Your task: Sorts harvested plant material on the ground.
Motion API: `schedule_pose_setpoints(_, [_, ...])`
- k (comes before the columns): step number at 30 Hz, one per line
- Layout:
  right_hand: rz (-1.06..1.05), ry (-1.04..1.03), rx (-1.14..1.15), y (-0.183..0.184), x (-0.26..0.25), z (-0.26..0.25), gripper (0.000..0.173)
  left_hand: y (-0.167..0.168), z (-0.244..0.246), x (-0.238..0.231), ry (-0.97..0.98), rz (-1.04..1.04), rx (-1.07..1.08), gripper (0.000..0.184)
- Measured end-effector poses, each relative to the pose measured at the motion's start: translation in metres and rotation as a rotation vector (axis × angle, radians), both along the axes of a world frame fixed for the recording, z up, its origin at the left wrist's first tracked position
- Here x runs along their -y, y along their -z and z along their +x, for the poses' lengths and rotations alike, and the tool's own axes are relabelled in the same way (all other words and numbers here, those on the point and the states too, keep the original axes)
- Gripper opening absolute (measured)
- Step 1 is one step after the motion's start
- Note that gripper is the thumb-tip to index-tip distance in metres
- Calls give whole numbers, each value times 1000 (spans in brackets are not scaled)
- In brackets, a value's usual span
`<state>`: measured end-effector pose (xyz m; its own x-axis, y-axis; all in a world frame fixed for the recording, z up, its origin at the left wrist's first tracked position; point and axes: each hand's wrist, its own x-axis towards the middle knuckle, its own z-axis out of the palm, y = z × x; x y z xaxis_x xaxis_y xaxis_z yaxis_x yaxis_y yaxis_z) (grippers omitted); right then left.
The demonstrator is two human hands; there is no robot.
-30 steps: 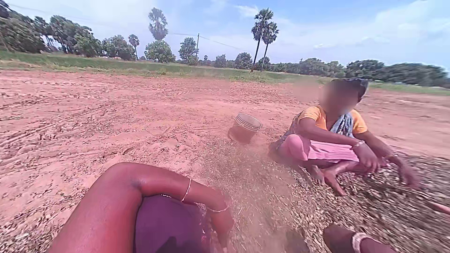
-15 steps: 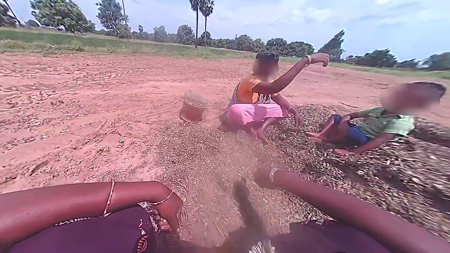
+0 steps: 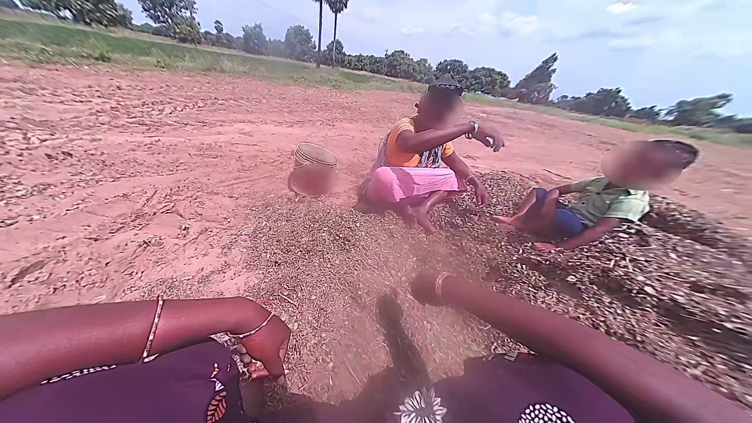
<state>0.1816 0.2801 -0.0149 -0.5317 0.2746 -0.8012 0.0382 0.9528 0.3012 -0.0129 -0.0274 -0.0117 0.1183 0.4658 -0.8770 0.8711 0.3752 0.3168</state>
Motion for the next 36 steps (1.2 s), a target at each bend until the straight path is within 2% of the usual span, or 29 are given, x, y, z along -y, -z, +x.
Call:
schedule_pose_setpoints(27, [-16, 53, -16, -4, 2, 1, 22, -1, -3, -3, 47, -23, 8, 44])
schedule_pose_setpoints(31, [-26, 64, -33, -2, 0, 2, 22, -5, 7, 11, -93, 143, 10, 34])
schedule_pose_setpoints(34, [-20, 35, -15, -2, -1, 2, 23, -3, 0, -1, 21, -5, -2, 42])
schedule_pose_setpoints(36, [-22, 18, -12, 0, -3, 2, 22, -2, -2, -3, 36, -34, 2, 44])
